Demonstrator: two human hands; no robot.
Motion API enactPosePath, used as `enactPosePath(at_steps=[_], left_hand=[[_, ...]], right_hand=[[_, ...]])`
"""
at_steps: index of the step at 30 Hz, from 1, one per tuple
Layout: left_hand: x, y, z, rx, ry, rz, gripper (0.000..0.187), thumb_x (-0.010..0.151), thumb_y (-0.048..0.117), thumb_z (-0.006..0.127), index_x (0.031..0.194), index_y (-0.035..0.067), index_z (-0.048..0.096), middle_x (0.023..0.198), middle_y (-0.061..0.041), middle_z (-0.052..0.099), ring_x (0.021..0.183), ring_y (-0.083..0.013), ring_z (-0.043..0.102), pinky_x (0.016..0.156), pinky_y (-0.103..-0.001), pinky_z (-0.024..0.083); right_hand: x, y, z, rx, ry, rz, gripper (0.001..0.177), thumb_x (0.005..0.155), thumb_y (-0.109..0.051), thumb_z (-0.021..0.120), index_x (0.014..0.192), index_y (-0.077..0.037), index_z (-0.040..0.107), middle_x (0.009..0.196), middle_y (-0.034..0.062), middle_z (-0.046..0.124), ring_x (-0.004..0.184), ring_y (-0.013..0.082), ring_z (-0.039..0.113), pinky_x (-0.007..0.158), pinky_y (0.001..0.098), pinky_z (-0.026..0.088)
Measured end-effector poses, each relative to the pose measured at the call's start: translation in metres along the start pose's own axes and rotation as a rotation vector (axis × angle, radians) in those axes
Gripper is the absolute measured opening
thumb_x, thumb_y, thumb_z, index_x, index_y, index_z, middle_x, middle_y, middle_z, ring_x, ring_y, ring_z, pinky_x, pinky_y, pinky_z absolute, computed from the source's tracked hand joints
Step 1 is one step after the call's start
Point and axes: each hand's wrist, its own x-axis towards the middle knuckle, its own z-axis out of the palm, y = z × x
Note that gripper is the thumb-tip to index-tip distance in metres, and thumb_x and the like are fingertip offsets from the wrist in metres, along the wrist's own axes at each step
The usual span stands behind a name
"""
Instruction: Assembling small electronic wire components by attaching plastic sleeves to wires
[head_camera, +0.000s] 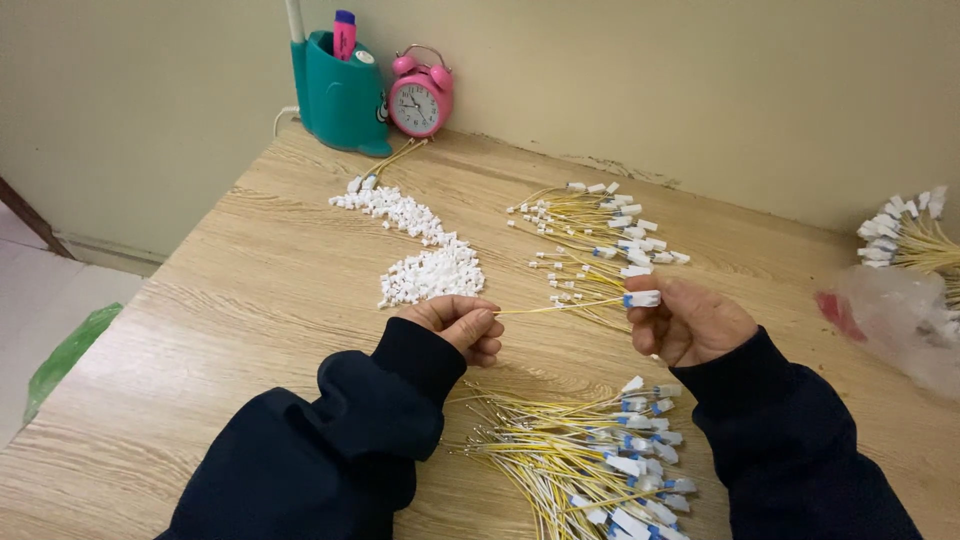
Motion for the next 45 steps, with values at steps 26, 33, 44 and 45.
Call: enactPosePath(at_steps=[26,33,44,45], left_hand=[[-0.025,0.022,0.017,0.177,-0.081,0.459,0.015,0.081,-0.001,0.075,0.096,0.0,0.076,0.066,-0.015,0.07,0.064,-0.0151,0.067,0.065,-0.03,0.06],[-0.028,0.024,0.019,0.09,-0.091,0.326,0.019,0.077,-0.004,0.076,0.096,-0.004,0.075,0.072,-0.021,0.072,0.069,-0.0198,0.071,0.068,-0.035,0.062],[-0.014,0.017,0.011,-0.006,0.028,0.186,0.02,0.079,-0.004,0.075,0.099,-0.004,0.074,0.078,-0.022,0.072,0.074,-0.023,0.072,0.074,-0.037,0.063],[-0.011,0.014,0.009,-0.015,0.045,0.178,0.02,0.079,-0.005,0.075,0.1,-0.004,0.073,0.079,-0.022,0.072,0.074,-0.0234,0.071,0.074,-0.037,0.063]], right_hand=[[-0.003,-0.01,-0.003,0.101,0.074,-0.023,0.027,0.1,-0.02,0.051,0.111,-0.001,0.067,0.073,0.0178,0.065,0.061,0.0196,0.064,0.059,0.0269,0.053],[-0.009,-0.016,0.003,0.109,0.071,-0.071,0.028,0.1,-0.019,0.049,0.111,0.0,0.066,0.073,0.0198,0.066,0.059,0.0241,0.065,0.057,0.0324,0.057],[0.002,0.001,-0.002,0.055,0.068,-0.02,0.025,0.098,-0.018,0.052,0.109,0.0,0.066,0.071,0.0175,0.067,0.058,0.0209,0.066,0.055,0.0298,0.054],[0.003,0.003,-0.001,0.04,0.072,-0.015,0.024,0.098,-0.018,0.052,0.108,0.0,0.065,0.07,0.0176,0.066,0.057,0.0213,0.065,0.054,0.0301,0.054]])
